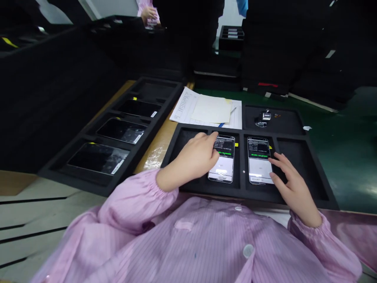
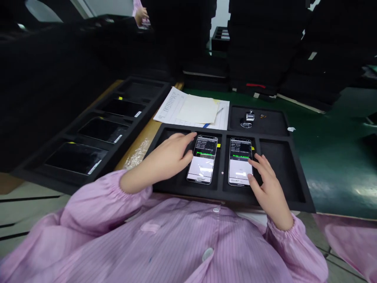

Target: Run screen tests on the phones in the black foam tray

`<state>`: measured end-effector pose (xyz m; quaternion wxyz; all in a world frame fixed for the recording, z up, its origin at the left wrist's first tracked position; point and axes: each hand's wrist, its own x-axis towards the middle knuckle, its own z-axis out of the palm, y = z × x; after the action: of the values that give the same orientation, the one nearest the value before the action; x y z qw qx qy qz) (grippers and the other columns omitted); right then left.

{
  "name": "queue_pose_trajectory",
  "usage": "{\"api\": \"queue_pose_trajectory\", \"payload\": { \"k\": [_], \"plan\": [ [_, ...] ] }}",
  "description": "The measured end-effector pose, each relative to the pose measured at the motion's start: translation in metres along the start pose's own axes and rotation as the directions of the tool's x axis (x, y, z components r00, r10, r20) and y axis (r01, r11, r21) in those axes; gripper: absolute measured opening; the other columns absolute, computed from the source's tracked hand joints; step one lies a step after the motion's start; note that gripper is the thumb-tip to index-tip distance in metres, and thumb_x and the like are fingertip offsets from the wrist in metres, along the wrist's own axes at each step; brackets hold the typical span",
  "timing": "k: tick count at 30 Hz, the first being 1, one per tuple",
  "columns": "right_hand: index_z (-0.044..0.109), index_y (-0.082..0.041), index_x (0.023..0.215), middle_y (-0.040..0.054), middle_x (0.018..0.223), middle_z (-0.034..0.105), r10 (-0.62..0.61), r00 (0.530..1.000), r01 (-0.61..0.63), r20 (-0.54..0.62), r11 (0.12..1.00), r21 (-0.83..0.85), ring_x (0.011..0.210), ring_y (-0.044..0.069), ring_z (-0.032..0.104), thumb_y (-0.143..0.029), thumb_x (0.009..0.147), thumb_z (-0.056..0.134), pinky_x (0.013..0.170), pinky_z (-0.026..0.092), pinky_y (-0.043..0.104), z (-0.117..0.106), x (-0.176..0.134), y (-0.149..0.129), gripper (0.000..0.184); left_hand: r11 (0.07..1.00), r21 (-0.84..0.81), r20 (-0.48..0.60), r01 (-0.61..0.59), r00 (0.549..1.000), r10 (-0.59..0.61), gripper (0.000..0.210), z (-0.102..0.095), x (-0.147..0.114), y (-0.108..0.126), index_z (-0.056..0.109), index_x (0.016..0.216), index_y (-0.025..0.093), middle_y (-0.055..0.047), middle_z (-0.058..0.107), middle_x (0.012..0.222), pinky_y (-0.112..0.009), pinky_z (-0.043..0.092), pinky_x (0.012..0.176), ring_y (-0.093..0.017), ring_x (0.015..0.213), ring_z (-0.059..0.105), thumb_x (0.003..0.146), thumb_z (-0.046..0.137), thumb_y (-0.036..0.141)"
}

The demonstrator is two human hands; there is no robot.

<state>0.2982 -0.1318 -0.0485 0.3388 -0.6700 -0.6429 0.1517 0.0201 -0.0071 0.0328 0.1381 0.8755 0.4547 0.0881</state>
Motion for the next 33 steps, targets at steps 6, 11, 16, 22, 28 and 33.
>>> {"api": "queue_pose_trajectory", "payload": {
  "k": [6,11,16,22,28,33],
  "plan": [
    [0.058,-0.026,0.131,0.0105,0.151,0.049,-0.014,1.000,0.013,-0.019,1.000,-0.015,0.146,0.033,0.035,-0.040,0.097,0.050,0.113,0.038,0.063,0.004,-0.001,-0.001,0.038,0.989,0.135,0.019,0.063,0.998,-0.066,0.067,0.043,0.027,0.016,0.029,0.145,-0.016,-0.034,0.059,0.131,-0.058,0.036,0.112,-0.041,0.138,0.043,0.088,0.040,0.019],
    [0.059,-0.022,0.130,0.0124,0.148,0.052,-0.067,0.997,0.065,-0.033,0.996,-0.066,0.147,0.032,0.034,-0.038,0.098,0.048,0.116,0.035,0.060,0.009,-0.003,0.000,0.037,0.928,-0.352,-0.073,0.121,0.985,-0.156,0.065,0.059,0.012,0.013,0.032,0.150,0.003,-0.025,0.052,0.144,-0.050,0.037,0.115,-0.033,0.141,0.044,0.097,0.037,0.040],
    [0.060,-0.020,0.129,0.0140,0.147,0.052,-0.063,0.995,0.057,-0.075,0.995,-0.080,0.144,0.034,0.039,-0.041,0.099,0.049,0.113,0.039,0.059,0.010,0.000,-0.003,0.038,0.429,-0.879,0.032,0.207,0.925,-0.379,0.065,0.057,0.006,0.015,0.035,0.148,0.017,-0.017,0.054,0.142,-0.048,0.049,0.103,-0.030,0.129,0.055,0.090,0.053,0.041],
    [0.067,-0.021,0.098,0.0107,0.106,0.072,0.031,0.964,0.034,-0.263,0.971,0.236,0.098,0.025,0.071,-0.038,0.098,0.055,0.084,0.058,0.041,0.012,-0.011,-0.044,0.021,0.137,-0.943,0.274,0.303,0.942,-0.195,0.049,0.055,0.000,0.019,0.058,0.111,0.013,-0.007,0.072,0.097,-0.034,0.055,0.076,-0.022,0.086,0.069,0.065,0.073,0.013],
    [0.058,-0.021,0.108,0.0054,0.098,0.071,-0.037,0.835,-0.484,0.549,0.426,0.764,0.065,0.015,0.070,-0.045,0.083,0.076,0.042,0.048,0.019,0.035,-0.008,-0.089,0.039,0.088,-0.987,-0.154,-0.134,0.943,-0.295,0.047,0.037,-0.021,0.048,0.051,0.121,0.022,-0.006,0.068,0.119,-0.034,0.057,0.088,-0.022,0.106,0.068,0.080,0.074,0.025],
    [0.062,-0.015,0.082,0.0064,0.075,0.072,-0.058,0.861,-0.469,0.506,0.295,0.832,0.048,0.011,0.063,-0.051,0.082,0.075,0.036,0.041,0.016,0.044,0.001,-0.100,0.037,0.135,-0.956,-0.287,-0.259,0.917,-0.276,0.041,0.031,-0.028,0.069,0.049,0.120,0.023,-0.006,0.067,0.120,-0.032,0.060,0.086,-0.021,0.107,0.069,0.086,0.072,0.024]
  ]
}}
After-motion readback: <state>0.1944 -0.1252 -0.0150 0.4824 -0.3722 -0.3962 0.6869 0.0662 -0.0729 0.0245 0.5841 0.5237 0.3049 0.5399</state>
